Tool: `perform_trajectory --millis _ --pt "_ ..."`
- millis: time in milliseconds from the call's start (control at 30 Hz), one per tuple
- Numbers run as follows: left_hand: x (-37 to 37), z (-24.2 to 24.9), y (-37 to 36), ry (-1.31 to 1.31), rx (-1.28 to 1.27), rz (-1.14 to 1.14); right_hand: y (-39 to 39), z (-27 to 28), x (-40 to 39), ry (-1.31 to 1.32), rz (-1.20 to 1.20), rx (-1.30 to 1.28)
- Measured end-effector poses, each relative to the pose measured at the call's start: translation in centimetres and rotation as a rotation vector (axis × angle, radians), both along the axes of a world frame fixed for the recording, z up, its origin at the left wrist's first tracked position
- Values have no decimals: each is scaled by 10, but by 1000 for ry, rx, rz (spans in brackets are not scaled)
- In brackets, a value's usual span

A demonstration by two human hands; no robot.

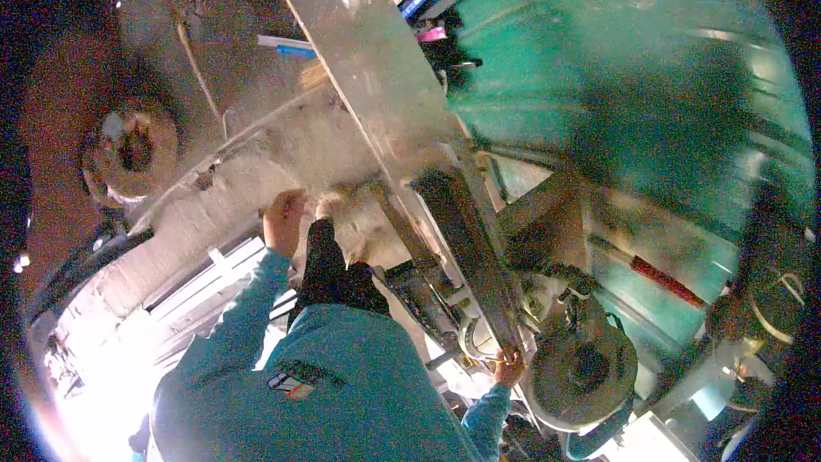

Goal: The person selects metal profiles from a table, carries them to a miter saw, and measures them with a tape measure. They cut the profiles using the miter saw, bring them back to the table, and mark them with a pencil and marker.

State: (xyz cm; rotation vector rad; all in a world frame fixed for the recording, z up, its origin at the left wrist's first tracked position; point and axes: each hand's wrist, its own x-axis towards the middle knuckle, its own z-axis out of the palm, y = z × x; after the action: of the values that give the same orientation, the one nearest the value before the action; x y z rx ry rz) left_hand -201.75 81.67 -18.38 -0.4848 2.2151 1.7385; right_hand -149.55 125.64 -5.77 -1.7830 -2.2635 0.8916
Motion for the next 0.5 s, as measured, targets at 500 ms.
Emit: perform_trajectory --millis 500 --pt "45 126 191 950 388 -1231 -52 1 -47 -363 86 414"
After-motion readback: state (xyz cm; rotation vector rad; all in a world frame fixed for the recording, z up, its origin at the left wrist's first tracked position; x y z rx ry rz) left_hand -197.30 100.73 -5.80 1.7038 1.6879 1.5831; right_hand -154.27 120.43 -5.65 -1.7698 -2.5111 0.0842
